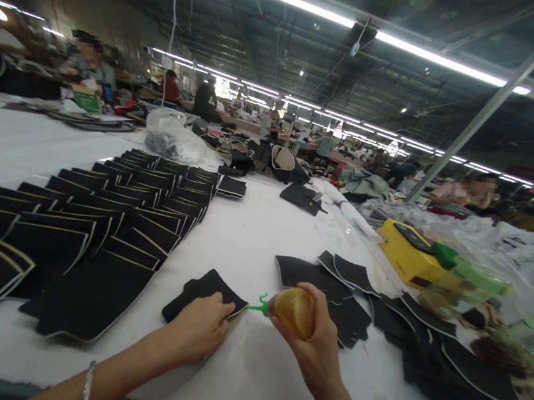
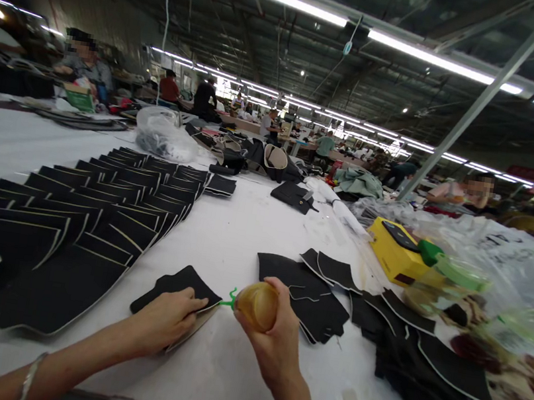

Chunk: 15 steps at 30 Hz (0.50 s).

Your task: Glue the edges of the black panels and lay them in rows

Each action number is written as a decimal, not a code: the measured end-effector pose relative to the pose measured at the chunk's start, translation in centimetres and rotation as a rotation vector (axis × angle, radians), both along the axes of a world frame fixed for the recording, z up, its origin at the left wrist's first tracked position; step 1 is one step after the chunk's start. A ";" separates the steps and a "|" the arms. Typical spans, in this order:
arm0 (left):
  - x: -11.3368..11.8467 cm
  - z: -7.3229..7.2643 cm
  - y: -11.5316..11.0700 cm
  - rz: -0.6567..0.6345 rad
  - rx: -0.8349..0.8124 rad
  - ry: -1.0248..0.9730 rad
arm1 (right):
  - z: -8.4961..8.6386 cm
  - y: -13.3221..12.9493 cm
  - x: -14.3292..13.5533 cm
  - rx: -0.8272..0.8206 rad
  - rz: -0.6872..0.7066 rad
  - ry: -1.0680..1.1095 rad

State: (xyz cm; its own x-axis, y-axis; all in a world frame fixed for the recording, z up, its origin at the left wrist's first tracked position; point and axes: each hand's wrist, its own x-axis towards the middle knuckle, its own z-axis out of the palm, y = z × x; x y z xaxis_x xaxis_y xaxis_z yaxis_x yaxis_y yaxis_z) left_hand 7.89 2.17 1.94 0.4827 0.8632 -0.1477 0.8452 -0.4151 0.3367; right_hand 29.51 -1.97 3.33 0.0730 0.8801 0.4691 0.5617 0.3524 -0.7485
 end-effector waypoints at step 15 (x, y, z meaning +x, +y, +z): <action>-0.5 0.2 -0.3 -0.025 0.008 -0.008 | -0.3 -0.7 -0.2 -0.100 0.060 0.239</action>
